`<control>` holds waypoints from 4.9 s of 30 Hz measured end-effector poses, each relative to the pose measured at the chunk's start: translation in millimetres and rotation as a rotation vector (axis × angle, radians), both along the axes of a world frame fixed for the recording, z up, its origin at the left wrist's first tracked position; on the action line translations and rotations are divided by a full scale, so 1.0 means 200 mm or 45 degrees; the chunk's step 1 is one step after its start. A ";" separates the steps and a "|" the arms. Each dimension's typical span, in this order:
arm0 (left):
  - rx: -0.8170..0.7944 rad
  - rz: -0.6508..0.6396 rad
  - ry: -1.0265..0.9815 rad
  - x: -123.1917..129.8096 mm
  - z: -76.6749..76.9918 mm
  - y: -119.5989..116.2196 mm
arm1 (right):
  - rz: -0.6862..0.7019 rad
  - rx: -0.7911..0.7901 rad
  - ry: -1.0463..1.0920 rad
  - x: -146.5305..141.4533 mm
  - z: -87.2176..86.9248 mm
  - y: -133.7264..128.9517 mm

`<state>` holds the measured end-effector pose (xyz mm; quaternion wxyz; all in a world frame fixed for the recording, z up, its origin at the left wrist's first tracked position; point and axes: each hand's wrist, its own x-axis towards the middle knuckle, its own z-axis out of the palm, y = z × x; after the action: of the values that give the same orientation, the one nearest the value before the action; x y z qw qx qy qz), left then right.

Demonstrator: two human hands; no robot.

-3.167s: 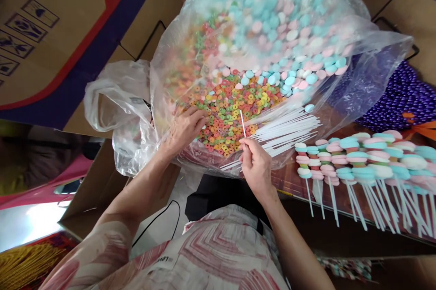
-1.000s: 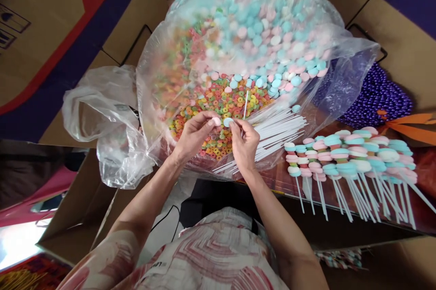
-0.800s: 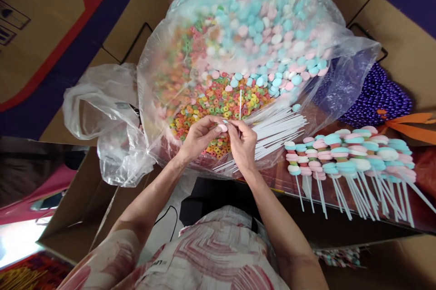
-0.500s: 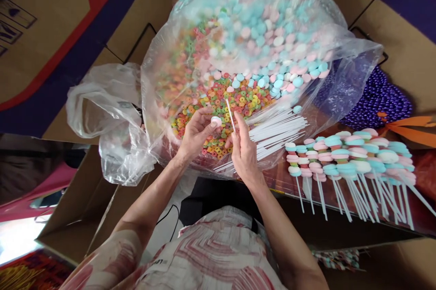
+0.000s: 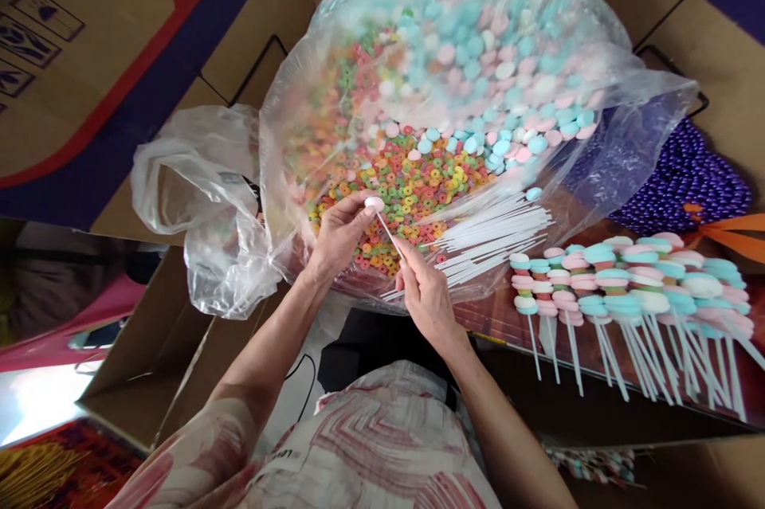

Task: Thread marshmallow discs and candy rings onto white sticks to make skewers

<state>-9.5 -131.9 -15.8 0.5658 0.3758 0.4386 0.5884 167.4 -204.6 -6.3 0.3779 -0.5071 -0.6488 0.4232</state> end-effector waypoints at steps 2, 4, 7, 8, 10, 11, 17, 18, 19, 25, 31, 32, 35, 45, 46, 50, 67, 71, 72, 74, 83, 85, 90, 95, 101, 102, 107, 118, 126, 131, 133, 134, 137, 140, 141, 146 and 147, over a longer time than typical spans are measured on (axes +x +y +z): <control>0.007 0.011 0.042 0.00 -0.01 0.00 | -0.005 -0.011 -0.004 -0.01 0.00 0.01; 0.021 0.035 0.092 0.00 -0.03 0.00 | -0.020 -0.026 0.021 -0.02 0.00 0.01; 0.041 0.072 0.142 0.00 -0.05 -0.01 | -0.007 -0.108 0.091 -0.06 0.00 0.00; 0.038 0.077 0.148 0.01 -0.06 -0.01 | 0.015 -0.156 0.125 -0.07 -0.01 -0.01; 0.019 0.081 0.157 0.02 -0.06 -0.03 | 0.046 -0.266 0.219 -0.10 -0.01 -0.01; 0.013 0.087 0.168 0.03 -0.06 -0.04 | 0.034 -0.314 0.274 -0.12 -0.01 -0.01; 0.119 0.221 0.448 0.09 -0.04 -0.12 | -0.214 -0.336 0.430 -0.20 0.02 0.00; 0.175 0.245 0.530 0.09 -0.04 -0.12 | -0.222 -0.334 0.434 -0.21 0.02 0.00; 0.234 0.263 0.610 0.09 -0.04 -0.13 | -0.229 -0.337 0.439 -0.21 0.03 0.00; 0.319 0.159 0.828 0.06 -0.05 -0.18 | -0.242 -0.324 0.415 -0.22 0.02 0.02; 0.449 -0.033 0.967 0.11 -0.01 -0.24 | -0.346 -0.205 0.269 -0.16 0.02 0.10; 0.492 -0.053 1.016 0.11 0.00 -0.22 | -0.347 -0.207 0.258 -0.14 0.02 0.11; 0.565 -0.035 1.197 0.10 0.02 -0.12 | -0.344 -0.216 0.232 -0.08 0.01 0.11; 0.508 -0.126 1.798 0.18 -0.01 0.23 | -0.398 -0.273 0.267 -0.03 -0.06 0.06; 0.495 -0.136 1.822 0.18 -0.01 0.23 | -0.391 -0.272 0.271 -0.03 -0.06 0.06; 0.545 -0.172 1.814 0.16 -0.01 0.23 | -0.372 -0.277 0.283 -0.03 -0.06 0.06; 0.662 -0.222 1.892 0.12 -0.03 0.23 | -0.324 -0.281 0.328 -0.01 -0.08 0.09; 0.607 -0.207 1.468 0.09 -0.02 0.25 | -0.317 -0.299 0.338 0.00 -0.08 0.09; 0.582 -0.187 1.321 0.08 -0.02 0.25 | -0.315 -0.299 0.339 0.00 -0.08 0.09; 0.497 -0.143 1.042 0.06 -0.02 0.24 | -0.307 -0.292 0.337 0.00 -0.08 0.09; 0.261 -0.133 0.649 0.07 0.01 0.18 | -0.284 -0.222 0.269 0.00 -0.05 0.13; 0.277 -0.134 0.633 0.08 0.01 0.18 | -0.288 -0.173 0.203 0.00 -0.05 0.13; 0.269 -0.215 0.471 0.11 -0.02 0.16 | -0.245 -0.056 0.028 0.00 -0.04 0.13; 0.210 -0.258 0.315 0.13 -0.03 0.14 | -0.254 0.038 -0.083 0.01 -0.05 0.12; 0.196 -0.270 0.392 0.12 -0.06 0.13 | -0.236 0.121 -0.232 0.03 -0.06 0.11; 0.243 -0.260 0.455 0.12 -0.07 0.13 | -0.227 0.142 -0.254 0.03 -0.06 0.10; 0.404 -0.241 0.616 0.11 -0.08 0.13 | -0.214 0.214 -0.318 0.03 -0.05 0.11; -0.059 -0.122 0.042 0.11 -0.01 0.11 | -0.210 0.160 -0.199 0.04 0.00 0.08; -0.162 -0.122 -0.022 0.12 0.01 0.08 | -0.203 0.175 -0.193 0.02 0.00 0.07; -0.153 -0.140 -0.028 0.12 -0.01 0.07 | -0.268 0.131 -0.219 0.02 -0.01 0.07; -0.131 -0.159 0.000 0.12 -0.01 0.07 | -0.284 0.090 -0.202 0.01 -0.01 0.07; -0.119 -0.168 0.006 0.12 -0.01 0.07 | -0.287 0.071 -0.191 0.00 -0.01 0.07; -0.110 -0.164 -0.028 0.11 -0.03 0.06 | -0.284 0.044 -0.155 -0.03 0.00 0.06; -0.122 -0.159 -0.067 0.11 -0.04 0.06 | -0.292 0.030 -0.096 -0.05 0.00 0.06; -0.116 -0.168 -0.064 0.12 -0.05 0.05 | -0.290 0.016 -0.071 -0.05 0.00 0.06; -0.070 -0.213 -0.035 0.13 -0.05 0.03 | -0.305 -0.018 0.025 -0.06 0.00 0.09; -0.078 -0.210 -0.050 0.13 -0.05 0.03 | -0.328 -0.005 0.035 -0.06 0.00 0.09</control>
<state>16.7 -125.6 -26.2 0.6322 0.3814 0.4128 0.5333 155.7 -186.4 -6.3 0.4370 -0.5810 -0.5723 0.3794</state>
